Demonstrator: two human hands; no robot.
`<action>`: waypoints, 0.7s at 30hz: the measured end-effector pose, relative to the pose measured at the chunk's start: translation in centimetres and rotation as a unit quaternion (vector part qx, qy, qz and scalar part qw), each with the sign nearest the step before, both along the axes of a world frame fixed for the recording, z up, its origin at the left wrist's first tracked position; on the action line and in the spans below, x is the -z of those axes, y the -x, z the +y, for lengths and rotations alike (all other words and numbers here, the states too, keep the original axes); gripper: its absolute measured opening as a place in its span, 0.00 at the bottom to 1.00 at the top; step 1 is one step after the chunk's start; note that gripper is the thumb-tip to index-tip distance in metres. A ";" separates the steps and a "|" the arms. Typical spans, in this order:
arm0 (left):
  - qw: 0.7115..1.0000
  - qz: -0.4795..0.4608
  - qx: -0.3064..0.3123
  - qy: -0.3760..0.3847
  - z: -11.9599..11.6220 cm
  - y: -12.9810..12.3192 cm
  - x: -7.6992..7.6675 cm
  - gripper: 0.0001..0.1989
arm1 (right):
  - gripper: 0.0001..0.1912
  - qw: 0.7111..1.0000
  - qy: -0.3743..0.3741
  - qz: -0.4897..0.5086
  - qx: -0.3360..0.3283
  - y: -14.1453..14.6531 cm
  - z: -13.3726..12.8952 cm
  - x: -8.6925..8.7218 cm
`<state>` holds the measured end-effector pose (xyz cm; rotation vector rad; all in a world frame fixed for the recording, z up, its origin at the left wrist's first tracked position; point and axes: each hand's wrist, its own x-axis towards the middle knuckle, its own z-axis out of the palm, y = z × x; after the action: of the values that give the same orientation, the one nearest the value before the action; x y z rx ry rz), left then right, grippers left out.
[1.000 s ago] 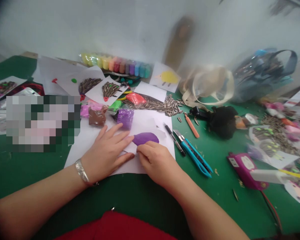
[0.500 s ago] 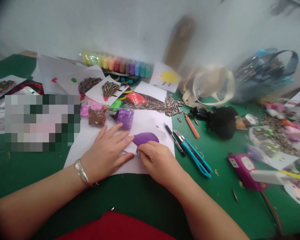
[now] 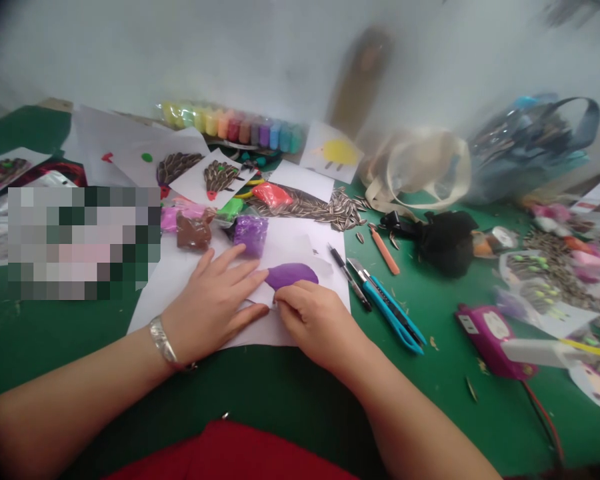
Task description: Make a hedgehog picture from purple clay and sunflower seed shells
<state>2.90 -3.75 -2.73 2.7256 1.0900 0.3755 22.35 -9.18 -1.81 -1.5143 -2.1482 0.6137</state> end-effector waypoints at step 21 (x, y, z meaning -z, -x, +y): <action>1.000 0.011 -0.002 -0.002 0.1 -0.1 -0.1 0.21 | 0.09 0.999 0.000 0.027 0.041 -1.3 0.4 -0.6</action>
<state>2.97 -3.66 -2.67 2.7385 1.1004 0.3507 23.60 -8.80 -1.16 -1.5590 -2.0353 0.6202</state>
